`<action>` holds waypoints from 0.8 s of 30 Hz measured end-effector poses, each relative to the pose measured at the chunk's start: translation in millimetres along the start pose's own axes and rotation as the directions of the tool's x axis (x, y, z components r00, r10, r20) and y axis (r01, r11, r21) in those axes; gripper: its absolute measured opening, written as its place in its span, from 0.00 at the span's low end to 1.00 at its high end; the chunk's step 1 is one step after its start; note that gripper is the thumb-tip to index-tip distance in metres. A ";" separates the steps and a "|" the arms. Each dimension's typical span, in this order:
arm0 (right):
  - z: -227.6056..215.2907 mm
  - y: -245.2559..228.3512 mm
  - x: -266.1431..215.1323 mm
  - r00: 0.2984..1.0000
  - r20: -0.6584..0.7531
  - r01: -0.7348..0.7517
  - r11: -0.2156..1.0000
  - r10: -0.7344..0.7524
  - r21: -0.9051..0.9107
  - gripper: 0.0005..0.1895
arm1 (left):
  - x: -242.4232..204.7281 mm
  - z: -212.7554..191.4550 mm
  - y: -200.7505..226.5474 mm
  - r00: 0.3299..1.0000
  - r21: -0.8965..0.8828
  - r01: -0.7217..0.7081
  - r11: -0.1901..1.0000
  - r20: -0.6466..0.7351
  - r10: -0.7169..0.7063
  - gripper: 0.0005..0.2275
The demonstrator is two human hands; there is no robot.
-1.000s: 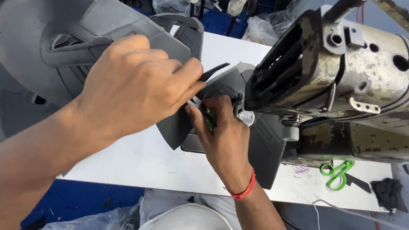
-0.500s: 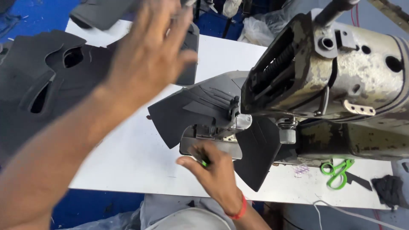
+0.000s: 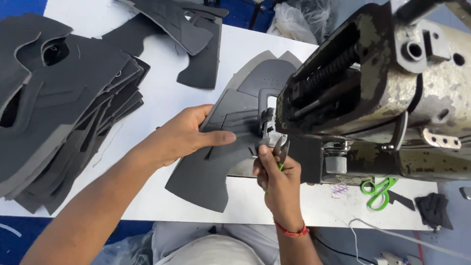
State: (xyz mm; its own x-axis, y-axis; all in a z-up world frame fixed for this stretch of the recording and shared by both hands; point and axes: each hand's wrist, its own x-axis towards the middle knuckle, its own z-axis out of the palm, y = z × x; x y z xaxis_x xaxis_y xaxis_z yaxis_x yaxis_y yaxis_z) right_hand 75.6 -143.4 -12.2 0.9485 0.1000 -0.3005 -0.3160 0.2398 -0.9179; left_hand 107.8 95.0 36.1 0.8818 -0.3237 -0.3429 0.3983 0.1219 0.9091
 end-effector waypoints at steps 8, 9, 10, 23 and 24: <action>15.7 4.2 -3.9 0.988 -0.138 0.067 0.998 -0.067 -0.007 0.11 | 20.8 -4.2 -3.0 1.000 -0.010 0.014 1.000 0.001 -0.014 0.22; 17.7 2.8 -4.1 0.988 -0.141 0.067 0.998 -0.068 -0.009 0.11 | 22.4 -5.5 -9.8 1.000 -0.011 0.014 1.000 0.004 -0.014 0.22; 19.9 1.0 -4.9 0.980 -0.177 0.076 0.995 -0.087 -0.065 0.11 | 23.4 -6.6 -16.3 1.000 -0.052 0.005 0.999 0.005 -0.005 0.22; -18.5 -72.1 -74.1 0.707 0.076 0.340 0.244 -0.704 -0.908 0.06 | -13.5 57.5 -70.1 0.975 -0.340 -0.152 0.928 -0.207 0.084 0.17; -14.4 -69.8 -74.7 0.707 0.079 0.344 0.243 -0.703 -0.907 0.06 | -13.8 58.6 -67.7 0.974 -0.340 -0.155 0.928 -0.210 0.085 0.17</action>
State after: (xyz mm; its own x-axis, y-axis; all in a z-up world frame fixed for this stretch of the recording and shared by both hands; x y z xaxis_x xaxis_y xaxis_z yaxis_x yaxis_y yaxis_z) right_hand 27.1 -181.6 70.6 0.8910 -0.0214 0.4534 0.2670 -0.7831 -0.5617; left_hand 53.8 36.1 -6.8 0.9459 -0.1074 -0.3063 0.3189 0.4824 0.8159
